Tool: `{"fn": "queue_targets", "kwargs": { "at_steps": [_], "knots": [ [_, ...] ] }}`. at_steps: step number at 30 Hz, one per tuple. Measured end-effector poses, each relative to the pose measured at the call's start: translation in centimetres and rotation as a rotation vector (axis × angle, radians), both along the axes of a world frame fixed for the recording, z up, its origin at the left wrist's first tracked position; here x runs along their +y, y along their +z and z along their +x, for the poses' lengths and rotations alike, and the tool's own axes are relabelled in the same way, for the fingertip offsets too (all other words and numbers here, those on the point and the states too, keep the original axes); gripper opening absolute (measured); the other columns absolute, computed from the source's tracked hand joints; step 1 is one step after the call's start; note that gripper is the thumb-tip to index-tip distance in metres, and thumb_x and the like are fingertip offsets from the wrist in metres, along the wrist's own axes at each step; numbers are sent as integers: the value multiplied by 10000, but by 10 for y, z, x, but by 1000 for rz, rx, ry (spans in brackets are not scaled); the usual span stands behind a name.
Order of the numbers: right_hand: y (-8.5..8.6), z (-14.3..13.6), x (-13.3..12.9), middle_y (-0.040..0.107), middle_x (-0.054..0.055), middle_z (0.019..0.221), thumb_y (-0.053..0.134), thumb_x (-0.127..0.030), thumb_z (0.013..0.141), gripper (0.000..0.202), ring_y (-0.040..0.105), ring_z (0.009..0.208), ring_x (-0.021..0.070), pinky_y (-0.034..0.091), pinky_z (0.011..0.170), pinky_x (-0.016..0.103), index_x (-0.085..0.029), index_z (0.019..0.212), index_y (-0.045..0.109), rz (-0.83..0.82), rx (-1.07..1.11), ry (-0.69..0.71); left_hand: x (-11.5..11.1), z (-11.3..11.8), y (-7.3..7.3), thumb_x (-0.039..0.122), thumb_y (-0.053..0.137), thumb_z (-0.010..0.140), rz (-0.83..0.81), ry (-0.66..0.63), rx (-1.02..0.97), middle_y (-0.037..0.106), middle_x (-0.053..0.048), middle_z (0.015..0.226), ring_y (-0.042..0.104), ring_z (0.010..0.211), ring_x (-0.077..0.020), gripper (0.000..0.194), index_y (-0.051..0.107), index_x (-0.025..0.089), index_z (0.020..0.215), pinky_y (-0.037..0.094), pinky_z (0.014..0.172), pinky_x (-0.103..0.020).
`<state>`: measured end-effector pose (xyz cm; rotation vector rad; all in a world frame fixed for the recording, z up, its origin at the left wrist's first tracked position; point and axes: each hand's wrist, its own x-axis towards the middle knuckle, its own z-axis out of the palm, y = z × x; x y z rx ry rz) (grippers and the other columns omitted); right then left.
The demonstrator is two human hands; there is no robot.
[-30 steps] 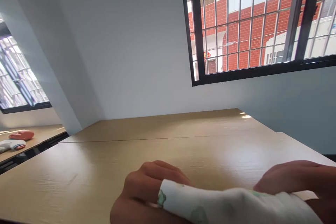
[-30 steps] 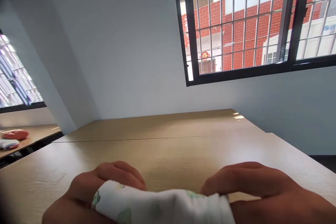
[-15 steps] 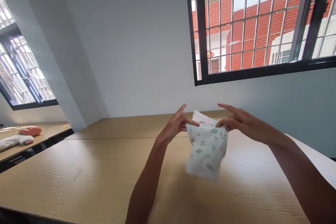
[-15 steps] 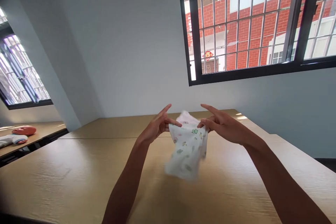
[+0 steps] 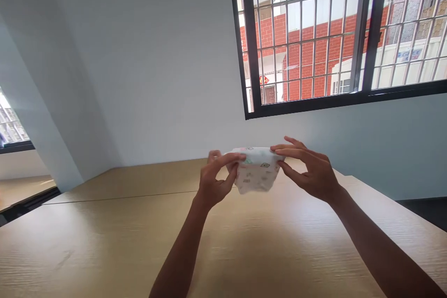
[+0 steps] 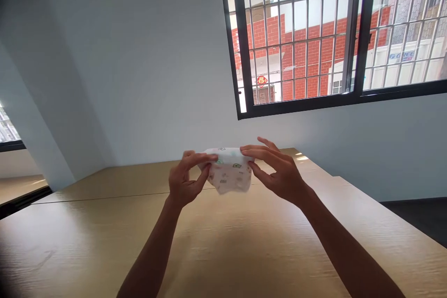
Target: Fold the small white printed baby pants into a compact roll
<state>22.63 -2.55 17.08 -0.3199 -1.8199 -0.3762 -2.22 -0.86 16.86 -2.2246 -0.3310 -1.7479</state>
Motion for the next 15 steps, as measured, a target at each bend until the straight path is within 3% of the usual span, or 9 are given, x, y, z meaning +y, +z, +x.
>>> {"fn": "queue_targets", "kwargs": {
  "at_steps": [3,5,9,11,15],
  "knots": [
    [-1,0,-1,673,19,1157,620,18,808,514,645,1061,219,533,974,461,-278,1228,587,85,11,65,-6,-1,4,-26,642,777,87,-9,-3,756,10,944,694,649,-130,426,594,253,1095,460,959,-489],
    [-1,1,-4,653,29,1197,636,43,778,555,643,1063,232,582,892,439,-280,1226,592,104,33,119,-11,-2,5,-52,634,764,109,-79,7,753,21,949,720,727,-155,497,578,263,1144,445,1002,-534],
    [0,1,-14,640,32,1216,670,50,739,567,653,1023,240,607,791,417,-291,1188,616,63,76,203,-21,-3,3,-88,583,763,49,-269,17,728,-17,1054,715,898,-196,574,559,253,1224,603,790,-392],
    [0,0,-19,641,33,1216,680,45,728,543,656,1004,233,605,765,398,-287,1156,634,55,104,214,-26,-2,2,-88,553,781,0,-343,6,717,-33,1090,701,951,-205,570,554,248,1241,616,693,-323],
    [2,0,-24,667,27,1167,652,35,742,473,670,941,205,604,738,362,-276,1097,661,65,148,213,-34,-2,4,-74,493,836,-81,-382,-23,721,-43,1065,693,969,-203,503,570,231,1228,608,720,-322]
  ]
}}
